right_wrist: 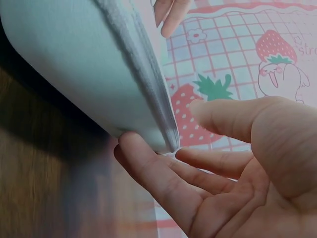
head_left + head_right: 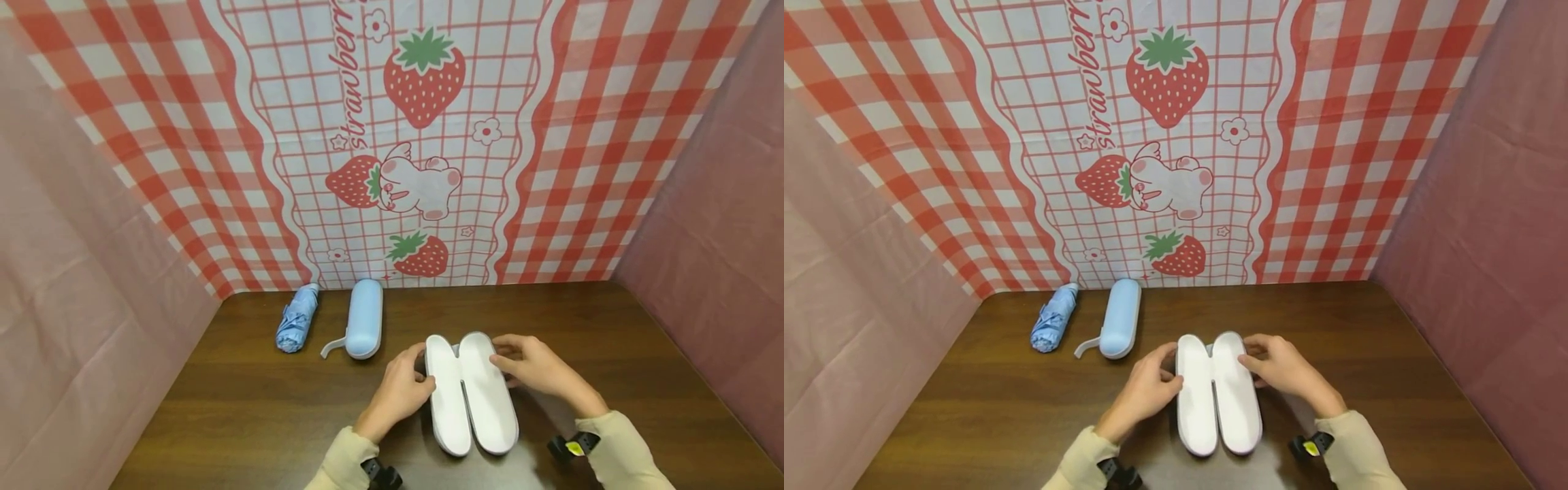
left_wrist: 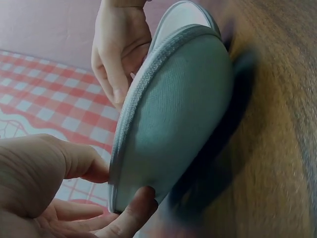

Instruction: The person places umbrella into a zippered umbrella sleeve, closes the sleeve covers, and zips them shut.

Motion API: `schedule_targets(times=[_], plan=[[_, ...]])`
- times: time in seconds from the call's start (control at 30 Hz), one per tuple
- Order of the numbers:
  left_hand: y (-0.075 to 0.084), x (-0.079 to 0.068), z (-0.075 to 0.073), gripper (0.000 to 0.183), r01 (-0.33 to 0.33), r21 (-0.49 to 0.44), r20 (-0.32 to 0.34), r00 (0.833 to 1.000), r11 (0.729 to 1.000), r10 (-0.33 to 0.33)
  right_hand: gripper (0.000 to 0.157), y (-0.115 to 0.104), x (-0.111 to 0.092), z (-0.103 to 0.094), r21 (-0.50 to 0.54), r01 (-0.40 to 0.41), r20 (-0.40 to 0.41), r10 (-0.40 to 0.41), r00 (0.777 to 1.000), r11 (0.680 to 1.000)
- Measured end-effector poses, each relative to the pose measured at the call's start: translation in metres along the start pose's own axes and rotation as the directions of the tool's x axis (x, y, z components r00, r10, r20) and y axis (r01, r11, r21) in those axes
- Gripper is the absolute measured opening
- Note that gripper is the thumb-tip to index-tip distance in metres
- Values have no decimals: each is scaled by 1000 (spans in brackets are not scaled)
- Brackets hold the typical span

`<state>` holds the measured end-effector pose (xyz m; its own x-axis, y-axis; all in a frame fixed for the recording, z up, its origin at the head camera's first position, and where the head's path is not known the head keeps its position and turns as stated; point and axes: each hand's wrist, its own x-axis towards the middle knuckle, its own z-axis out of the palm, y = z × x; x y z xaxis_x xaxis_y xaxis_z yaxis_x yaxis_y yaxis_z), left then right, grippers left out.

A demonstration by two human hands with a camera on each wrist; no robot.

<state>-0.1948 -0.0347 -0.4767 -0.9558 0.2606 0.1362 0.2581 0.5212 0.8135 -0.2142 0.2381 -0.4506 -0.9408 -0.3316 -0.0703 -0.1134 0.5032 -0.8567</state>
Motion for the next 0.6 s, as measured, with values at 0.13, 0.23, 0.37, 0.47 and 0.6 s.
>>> schedule_targets(times=[0.13,0.23,0.37,0.47,0.6], plan=[[0,-2,-6,59,-1,8,-9,1000,1000,1,49,0,4,6,31,12,15,-12,1000,999],[0,-2,-10,57,7,16,-14,1000,1000,-7,48,-1,6,8,53,26,20,-27,999,998],[-2,-1,-14,52,3,53,-42,999,999,0,47,-2,7,12,60,39,20,-40,999,997],[-5,-1,-16,47,-6,106,-79,997,994,14,47,-3,7,16,58,34,27,-36,999,998],[-7,0,-20,47,2,138,-103,995,990,13,47,-5,7,20,56,30,31,-32,999,998]])
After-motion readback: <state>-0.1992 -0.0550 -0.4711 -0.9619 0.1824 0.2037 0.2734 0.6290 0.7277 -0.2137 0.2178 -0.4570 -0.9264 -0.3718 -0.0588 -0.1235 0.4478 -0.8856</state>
